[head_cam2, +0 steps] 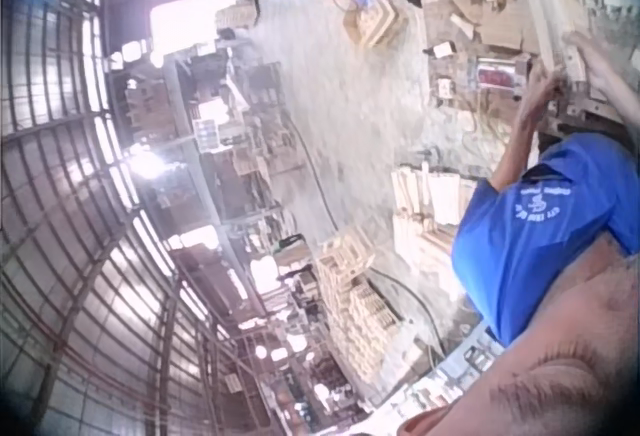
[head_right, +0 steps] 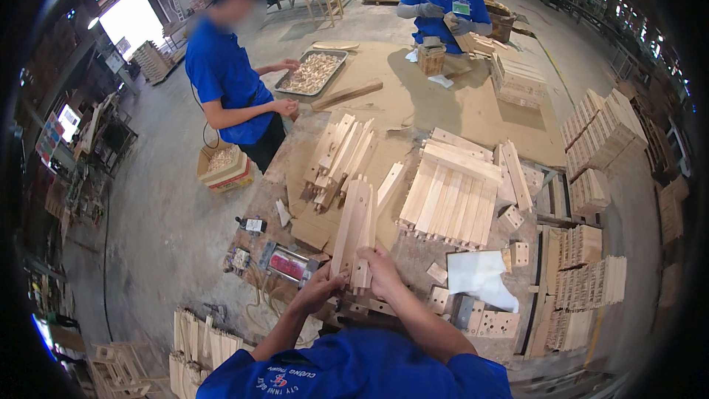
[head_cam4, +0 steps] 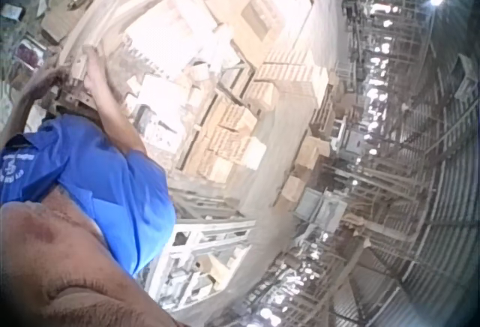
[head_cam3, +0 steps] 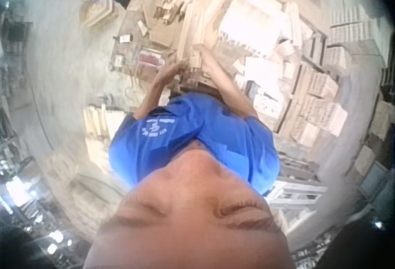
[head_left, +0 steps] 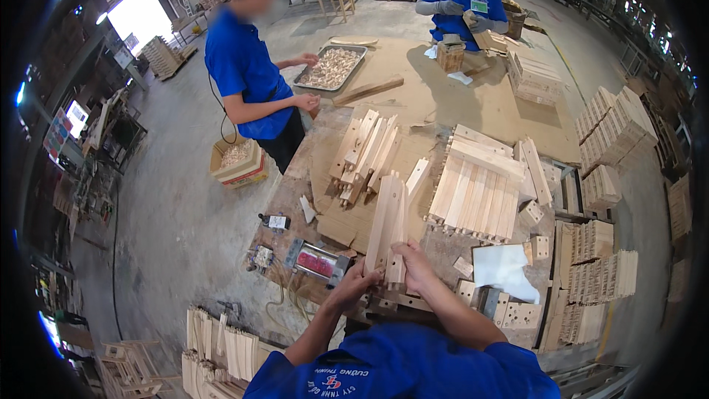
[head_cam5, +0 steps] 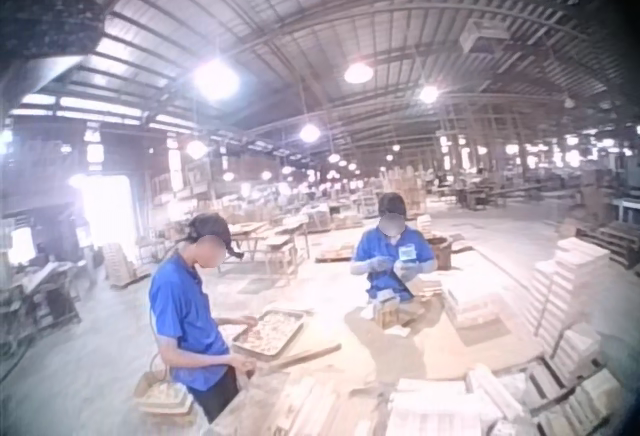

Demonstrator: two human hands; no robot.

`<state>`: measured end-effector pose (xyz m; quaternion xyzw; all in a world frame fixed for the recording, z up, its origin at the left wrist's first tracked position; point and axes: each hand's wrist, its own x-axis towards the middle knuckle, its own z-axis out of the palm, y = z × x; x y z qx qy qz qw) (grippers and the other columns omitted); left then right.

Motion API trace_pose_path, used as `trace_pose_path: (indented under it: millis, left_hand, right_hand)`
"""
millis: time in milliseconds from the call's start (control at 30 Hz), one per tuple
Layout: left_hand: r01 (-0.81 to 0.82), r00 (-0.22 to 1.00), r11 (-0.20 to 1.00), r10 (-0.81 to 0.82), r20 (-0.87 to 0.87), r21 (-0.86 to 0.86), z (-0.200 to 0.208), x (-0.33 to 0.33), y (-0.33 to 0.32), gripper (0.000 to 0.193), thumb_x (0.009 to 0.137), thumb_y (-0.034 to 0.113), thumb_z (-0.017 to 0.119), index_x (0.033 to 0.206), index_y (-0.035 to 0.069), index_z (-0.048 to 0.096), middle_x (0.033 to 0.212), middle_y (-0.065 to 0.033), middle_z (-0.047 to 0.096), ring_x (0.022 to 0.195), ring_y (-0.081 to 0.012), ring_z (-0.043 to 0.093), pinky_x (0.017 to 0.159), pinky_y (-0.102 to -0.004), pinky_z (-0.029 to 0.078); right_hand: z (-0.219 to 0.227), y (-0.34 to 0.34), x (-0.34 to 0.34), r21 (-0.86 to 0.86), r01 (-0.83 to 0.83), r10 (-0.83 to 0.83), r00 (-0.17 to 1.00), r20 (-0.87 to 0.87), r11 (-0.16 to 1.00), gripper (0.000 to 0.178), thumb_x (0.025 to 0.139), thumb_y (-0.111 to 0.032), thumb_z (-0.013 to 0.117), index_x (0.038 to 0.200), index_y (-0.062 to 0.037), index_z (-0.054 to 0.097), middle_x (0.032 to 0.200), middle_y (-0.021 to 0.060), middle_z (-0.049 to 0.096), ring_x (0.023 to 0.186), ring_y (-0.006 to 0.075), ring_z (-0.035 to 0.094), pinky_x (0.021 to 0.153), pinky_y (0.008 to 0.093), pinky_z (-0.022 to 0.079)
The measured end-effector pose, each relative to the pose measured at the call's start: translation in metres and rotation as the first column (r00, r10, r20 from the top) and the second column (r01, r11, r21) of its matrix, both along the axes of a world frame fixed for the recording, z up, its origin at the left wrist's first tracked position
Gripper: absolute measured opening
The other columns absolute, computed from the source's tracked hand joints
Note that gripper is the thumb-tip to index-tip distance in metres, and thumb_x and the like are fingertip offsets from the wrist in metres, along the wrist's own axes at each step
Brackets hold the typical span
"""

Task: The person assembles small wooden pieces by hand, inserting dowels into pre-drilled holes and stacking the finished units. The person repeatedly picks up pieces, aligns them, and places them into a growing stack on the workbench.

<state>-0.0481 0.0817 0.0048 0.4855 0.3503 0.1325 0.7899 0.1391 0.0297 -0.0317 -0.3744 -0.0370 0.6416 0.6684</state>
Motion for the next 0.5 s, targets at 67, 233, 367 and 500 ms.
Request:
trace_pose_path:
  millis: [67, 233, 367, 500]
  left_hand:
    - [0.120, 0.992, 0.990, -0.123, 0.037, 0.074, -0.001, -0.007, 0.002, 0.045, 0.101, 0.034, 0.070, 0.132, 0.004, 0.056, 0.105, -0.0036, 0.067, 0.094, -0.0124, 0.066, 0.078, -0.0303, 0.055]
    - [0.365, 0.926, 0.929, -0.369, 0.081, 0.060, 0.013, -0.004, 0.010, 0.046, 0.104, 0.032, 0.067, 0.137, 0.003, 0.054, 0.113, -0.0045, 0.068, 0.100, -0.0129, 0.066, 0.088, -0.0318, 0.055]
    - [0.124, 0.992, 0.956, -0.124, -0.016, 0.265, 0.022, 0.009, 0.015, 0.045, 0.106, 0.033, 0.064, 0.135, 0.001, 0.055, 0.114, -0.0061, 0.069, 0.101, -0.0115, 0.064, 0.089, -0.0305, 0.053]
    - [-0.284, 0.953, 0.905, 0.229, 0.199, 0.317, 0.031, 0.048, 0.005, 0.040, 0.109, 0.030, 0.058, 0.134, -0.001, 0.056, 0.117, -0.0087, 0.068, 0.102, -0.0112, 0.064, 0.090, -0.0306, 0.053]
  right_hand:
    - [0.025, -0.008, 0.000, 0.087, -0.010, 0.011, 1.000, -0.014, 0.996, 0.037, 0.098, -0.010, 0.068, 0.132, -0.0050, 0.055, 0.113, 0.0098, 0.069, 0.096, 0.0218, 0.071, 0.079, 0.0383, 0.062]
    - [0.043, -0.023, 0.000, 0.178, -0.041, 0.009, 0.984, 0.178, 0.983, 0.046, 0.095, -0.004, 0.072, 0.136, -0.0046, 0.053, 0.119, 0.0089, 0.068, 0.103, 0.0191, 0.069, 0.087, 0.0374, 0.060]
    - [0.055, -0.039, -0.006, 0.178, -0.019, -0.044, 0.938, 0.344, 0.984, 0.048, 0.094, -0.003, 0.073, 0.137, -0.0039, 0.052, 0.122, 0.0087, 0.068, 0.109, 0.0176, 0.067, 0.095, 0.0361, 0.056]
    - [0.054, -0.043, -0.028, 0.165, 0.035, -0.128, 0.794, 0.594, 0.986, 0.047, 0.096, -0.007, 0.073, 0.138, -0.0026, 0.051, 0.122, 0.0081, 0.068, 0.110, 0.0152, 0.065, 0.096, 0.0329, 0.054]
